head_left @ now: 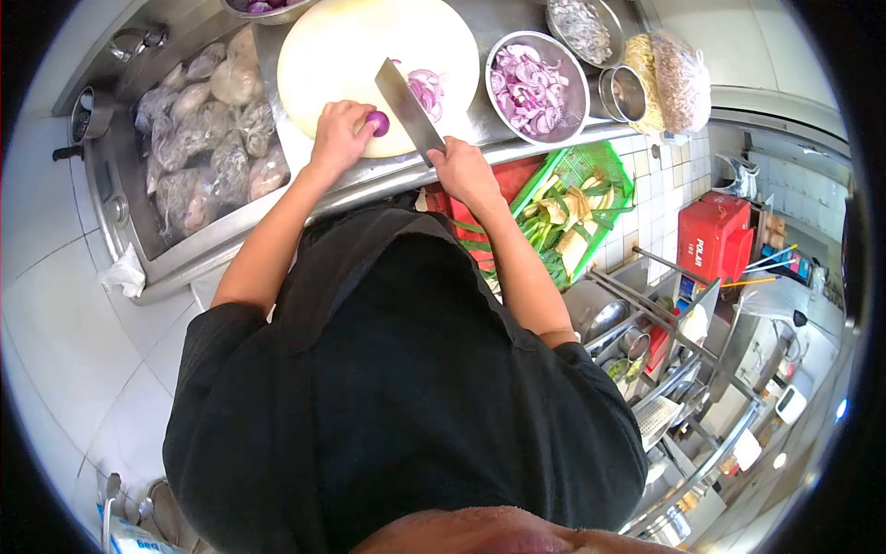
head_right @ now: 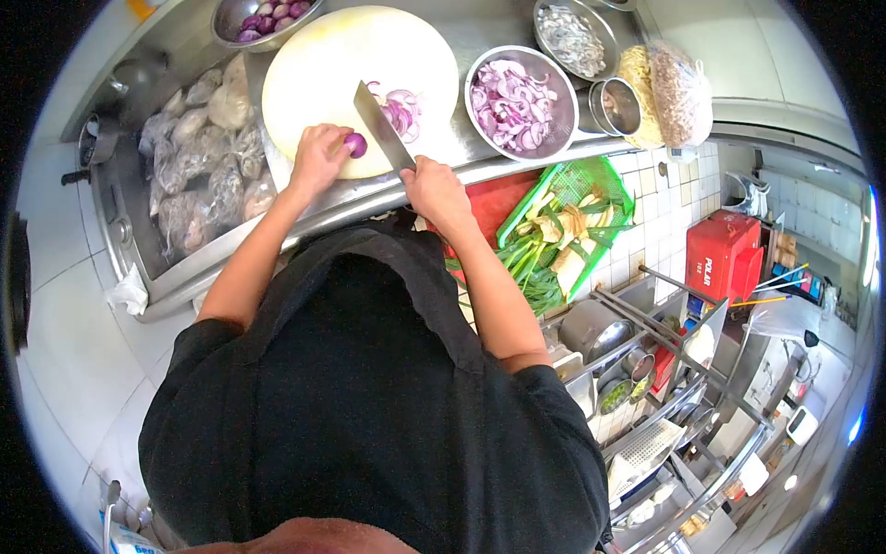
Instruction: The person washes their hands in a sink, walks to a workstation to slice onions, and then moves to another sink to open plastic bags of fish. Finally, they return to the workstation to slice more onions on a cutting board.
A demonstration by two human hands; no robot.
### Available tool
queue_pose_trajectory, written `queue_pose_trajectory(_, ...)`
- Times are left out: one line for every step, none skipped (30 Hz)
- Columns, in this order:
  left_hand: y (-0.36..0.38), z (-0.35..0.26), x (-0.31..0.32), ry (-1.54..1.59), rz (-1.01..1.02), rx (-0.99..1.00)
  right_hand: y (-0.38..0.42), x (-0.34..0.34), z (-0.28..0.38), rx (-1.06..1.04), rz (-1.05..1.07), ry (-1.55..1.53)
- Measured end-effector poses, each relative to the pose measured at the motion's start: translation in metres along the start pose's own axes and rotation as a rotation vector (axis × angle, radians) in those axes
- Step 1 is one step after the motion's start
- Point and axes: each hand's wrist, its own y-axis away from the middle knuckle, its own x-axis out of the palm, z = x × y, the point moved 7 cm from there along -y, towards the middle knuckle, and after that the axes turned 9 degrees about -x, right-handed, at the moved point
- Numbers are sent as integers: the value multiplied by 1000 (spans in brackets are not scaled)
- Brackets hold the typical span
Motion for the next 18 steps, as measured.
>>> queue_pose_trajectory(4,-1,-6,83,-7,-32,2,-1,5,-4,-6,3)
queue_pose_trajectory(6,-6,-12,168,-14,-63,4,-1,9,-6,-13,7)
queue_pose_trajectory(8,-9,-16,257,-19,-96,7,3,12,5,-2,23)
queue_pose_trajectory(9,-15,-16,269,18,-17,8,7,15,14,8,41)
queue_pose_trajectory(8,-20,-15,280,53,64,9,8,18,21,17,59)
queue_pose_trajectory(8,-25,-15,290,88,145,10,7,22,22,21,74)
queue_pose_trajectory(5,-26,-17,270,104,180,10,3,27,22,24,89)
queue_pose_trajectory(0,-28,-17,249,120,216,11,-1,31,22,27,103)
queue_pose_trajectory(-4,-31,-17,230,138,251,14,-5,35,26,27,103)
queue_pose_trajectory(-8,-31,-17,236,144,273,17,-9,38,30,27,103)
queue_pose_trajectory(-11,-32,-17,243,149,294,18,-11,40,32,27,103)
queue_pose_trajectory(-13,-34,-17,249,154,317,15,-4,38,28,34,115)
queue_pose_trajectory(-12,-32,-14,250,182,303,12,4,37,23,39,126)
queue_pose_trajectory(-11,-29,-11,248,208,293,9,9,37,17,40,136)
queue_pose_trajectory(-13,-26,-8,243,227,286,6,7,36,8,29,145)
queue_pose_trajectory(-12,-25,-7,270,175,301,7,2,38,-5,21,150)
queue_pose_trajectory(-10,-27,-10,270,125,295,9,0,41,-13,18,152)
queue_pose_trajectory(-9,-27,-13,271,76,290,9,1,44,-21,-1,146)
